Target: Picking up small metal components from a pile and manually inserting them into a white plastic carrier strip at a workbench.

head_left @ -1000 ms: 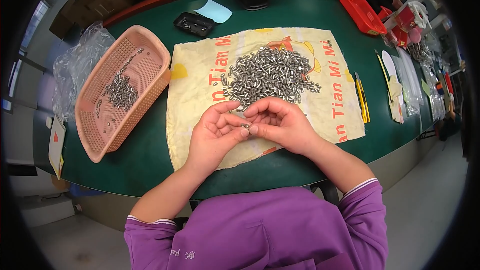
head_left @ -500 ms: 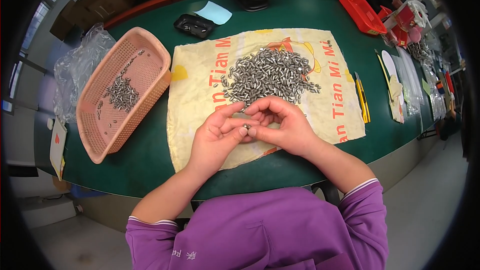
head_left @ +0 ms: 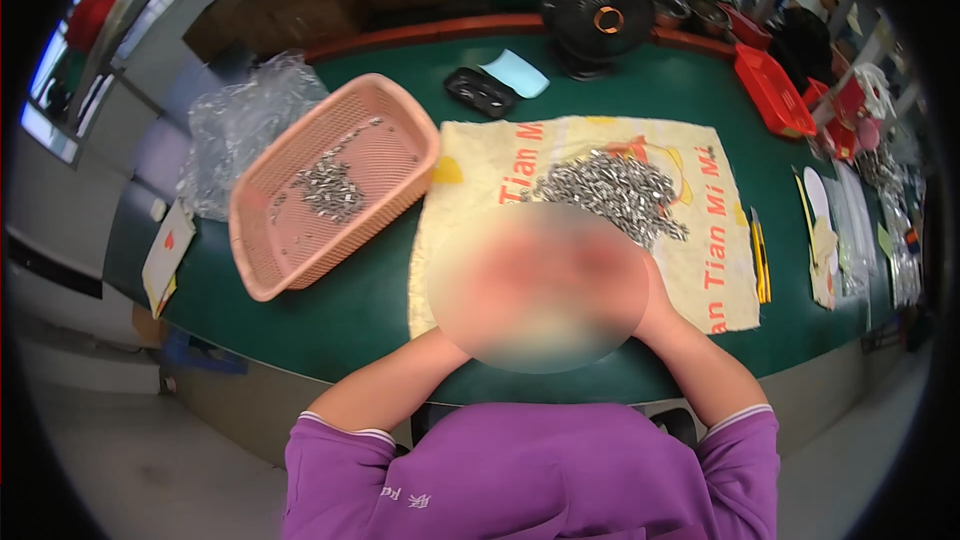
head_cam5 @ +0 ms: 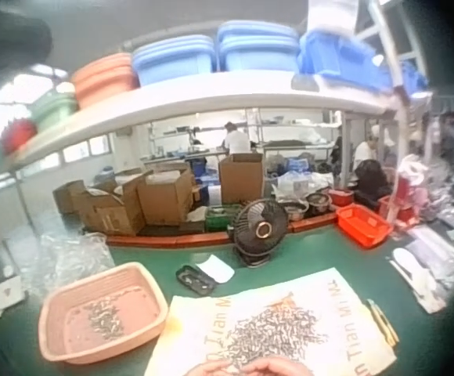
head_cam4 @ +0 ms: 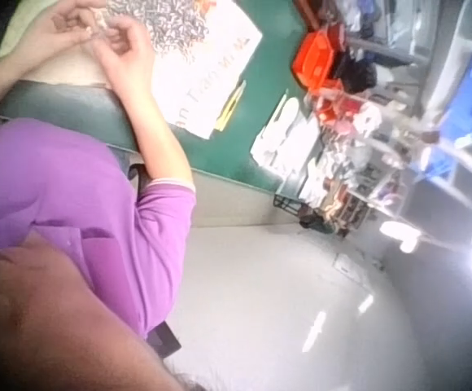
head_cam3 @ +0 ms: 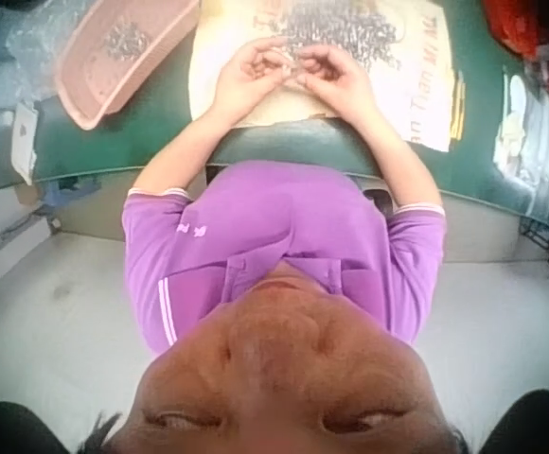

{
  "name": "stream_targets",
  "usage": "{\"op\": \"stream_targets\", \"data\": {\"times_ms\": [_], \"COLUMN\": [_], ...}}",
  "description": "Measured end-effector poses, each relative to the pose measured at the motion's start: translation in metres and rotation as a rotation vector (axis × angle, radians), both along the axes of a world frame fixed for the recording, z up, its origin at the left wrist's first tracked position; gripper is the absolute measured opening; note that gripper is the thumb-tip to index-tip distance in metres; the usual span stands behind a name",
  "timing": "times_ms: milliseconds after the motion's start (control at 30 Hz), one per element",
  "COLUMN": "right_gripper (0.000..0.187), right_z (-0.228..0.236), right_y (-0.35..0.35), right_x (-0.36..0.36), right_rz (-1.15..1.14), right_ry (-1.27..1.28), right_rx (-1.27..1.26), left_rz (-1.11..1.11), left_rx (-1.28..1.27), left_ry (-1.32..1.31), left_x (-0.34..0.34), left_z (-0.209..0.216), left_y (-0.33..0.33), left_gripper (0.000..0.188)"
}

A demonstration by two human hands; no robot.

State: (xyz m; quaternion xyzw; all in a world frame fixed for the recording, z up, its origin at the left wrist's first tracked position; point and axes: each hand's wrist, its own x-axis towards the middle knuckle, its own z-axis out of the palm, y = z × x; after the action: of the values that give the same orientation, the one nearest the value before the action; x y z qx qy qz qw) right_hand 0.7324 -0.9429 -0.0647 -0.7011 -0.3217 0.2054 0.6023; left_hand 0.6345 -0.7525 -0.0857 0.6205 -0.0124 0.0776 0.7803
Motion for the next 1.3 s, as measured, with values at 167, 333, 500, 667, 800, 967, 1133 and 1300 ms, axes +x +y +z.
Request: {"op": "stream_targets", "data": {"times_ms": [167,333,500,667,800,967,1133,1300], "right_gripper": [0.025,0.023,0.027,0.038,0.037,0.031,0.023,0.019], "right_z": [-0.003,0.006,0.014,0.021,0.009,-0.006,-0.003,0.004], "right_y": [-0.003,-0.007,-0.016,-0.011,-0.002,-0.003,-0.006,-0.012], "right_x": [-0.001,-0.005,-0.004,-0.004,-0.001,0.002,-0.003,-0.001], "right_rz": [-0.135,-0.135,-0.185,-0.114,-0.055,-0.036,-0.011,-0.078], "right_ry": [-0.272,-0.454,-0.679,-0.691,-0.701,-0.705,-0.574,-0.722], "right_rx": [-0.057,-0.130,-0.360,-0.441,-0.366,-0.249,-0.233,-0.353], "left_rz": [0.474,0.990,0.994,0.304,0.124,0.056,-0.006,0.026], "left_rx": [0.231,0.834,1.232,0.941,1.047,1.118,1.051,0.999], "left_ry": [-0.226,-0.163,-0.145,0.048,-0.029,-0.127,0.015,-0.038], "left_x": [0.006,-0.019,-0.027,-0.023,-0.006,0.018,0.006,0.003], "left_z": [0.022,0.059,0.058,0.053,0.021,0.014,0.018,0.019], "left_y": [0.042,0.132,0.129,0.041,0.014,-0.001,-0.003,-0.002], "left_gripper": [0.016,0.021,0.041,0.049,0.063,0.059,0.051,0.030]}}
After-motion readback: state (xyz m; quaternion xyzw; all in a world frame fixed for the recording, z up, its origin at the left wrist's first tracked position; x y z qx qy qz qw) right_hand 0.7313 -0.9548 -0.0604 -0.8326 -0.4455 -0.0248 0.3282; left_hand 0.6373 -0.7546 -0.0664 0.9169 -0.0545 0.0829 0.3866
